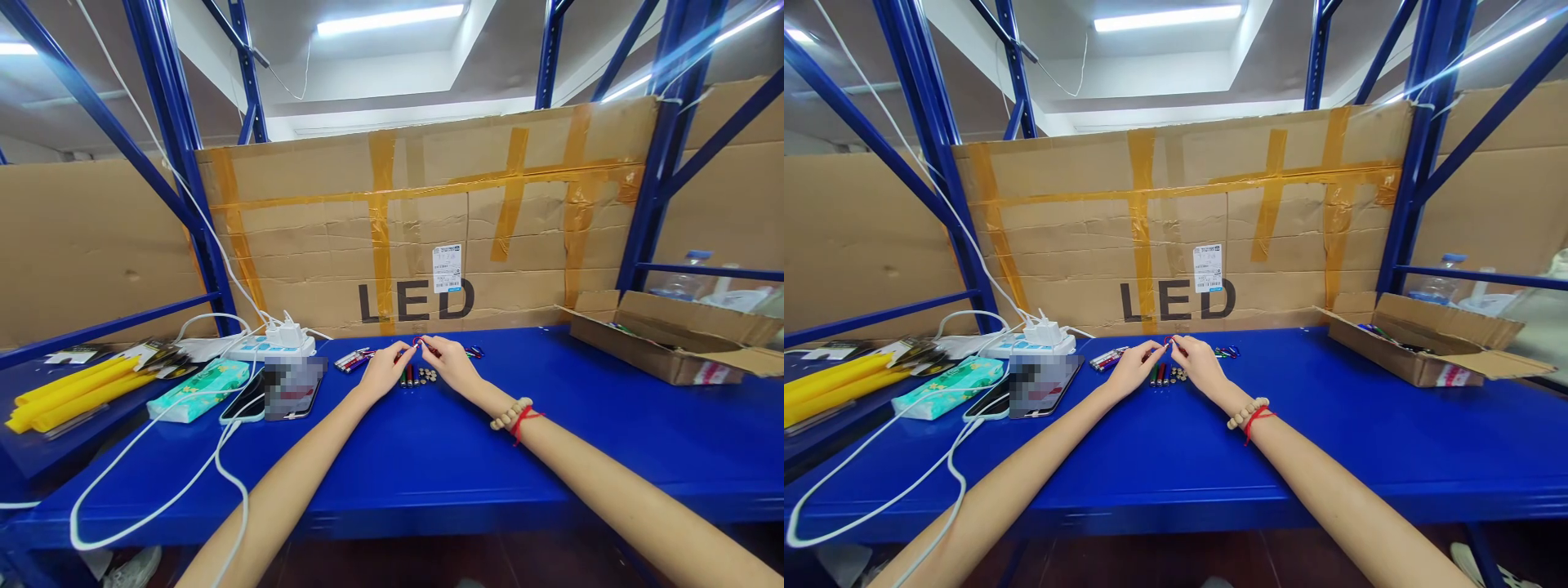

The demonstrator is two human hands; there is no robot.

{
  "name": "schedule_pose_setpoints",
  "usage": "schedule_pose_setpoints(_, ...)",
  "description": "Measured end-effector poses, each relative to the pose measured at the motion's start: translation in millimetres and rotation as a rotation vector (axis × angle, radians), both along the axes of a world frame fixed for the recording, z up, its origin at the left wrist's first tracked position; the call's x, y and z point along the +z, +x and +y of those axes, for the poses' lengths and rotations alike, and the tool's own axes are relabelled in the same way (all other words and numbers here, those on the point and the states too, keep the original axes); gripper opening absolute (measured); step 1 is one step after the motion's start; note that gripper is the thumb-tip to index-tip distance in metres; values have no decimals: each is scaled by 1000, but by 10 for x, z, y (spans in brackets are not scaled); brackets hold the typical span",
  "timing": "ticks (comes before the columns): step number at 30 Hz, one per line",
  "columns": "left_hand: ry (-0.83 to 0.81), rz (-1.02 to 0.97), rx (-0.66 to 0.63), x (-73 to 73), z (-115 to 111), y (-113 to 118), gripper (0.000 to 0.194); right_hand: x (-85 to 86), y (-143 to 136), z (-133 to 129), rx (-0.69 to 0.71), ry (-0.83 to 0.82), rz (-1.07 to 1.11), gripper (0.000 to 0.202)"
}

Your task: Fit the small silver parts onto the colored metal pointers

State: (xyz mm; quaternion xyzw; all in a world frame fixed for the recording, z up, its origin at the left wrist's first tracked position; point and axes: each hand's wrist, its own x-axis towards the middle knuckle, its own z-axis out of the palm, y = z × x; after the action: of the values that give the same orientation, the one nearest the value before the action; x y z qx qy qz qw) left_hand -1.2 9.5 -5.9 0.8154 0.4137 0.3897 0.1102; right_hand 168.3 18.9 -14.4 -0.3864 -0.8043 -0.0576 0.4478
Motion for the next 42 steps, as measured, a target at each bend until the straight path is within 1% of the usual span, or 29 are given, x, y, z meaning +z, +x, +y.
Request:
schedule_pose_setpoints(4,7,89,19,12,-64,41,33,-7,3,23,-22,-62,25,24)
schedule_pose_setpoints(6,5,126,58,16,-81,55,33,-3,14,41,-56,-83,28,26)
schedule_pose_setpoints(8,7,149,142,20,-80,53,31,19,58,56,-105,-101,17,27)
schedule_pose_setpoints(11,-1,184,343,22,-42,6,27,95,200,72,-183,-141,-28,25)
schedule_pose_setpoints(13,-19,221,452,17,-4,-46,25,160,329,79,-251,-175,-71,26)
schedule_pose_setpoints(14,-31,248,485,13,15,-72,25,190,394,81,-308,-197,-78,26)
schedule_pose_setpoints(17,-60,349,507,-1,49,-120,26,249,542,76,-494,-281,-83,28)
schedule_pose_setpoints(19,-63,384,492,-3,46,-117,26,256,584,66,-553,-320,-128,31)
schedule_pose_setpoints(23,-79,384,470,13,9,-69,23,229,550,29,-583,-407,-325,30)
schedule_pose_setpoints(25,-85,371,456,22,-6,-52,23,220,517,4,-615,-455,-381,28)
schedule_pose_setpoints(29,-32,351,447,29,-20,-37,22,221,502,-31,-668,-482,-367,27)
schedule_pose_setpoints(31,22,359,477,32,-24,-33,23,221,517,-34,-692,-492,-356,26)
schedule_pose_setpoints(34,107,438,550,29,-32,-38,22,206,528,-24,-710,-482,-323,26)
schedule_pose_setpoints(36,130,507,604,17,-37,-52,23,188,507,-18,-684,-456,-286,27)
schedule_pose_setpoints(38,114,549,663,-3,-40,-72,27,168,458,-20,-624,-436,-249,26)
schedule_pose_setpoints(42,78,546,742,-49,-28,-103,34,141,310,-52,-510,-467,-173,24)
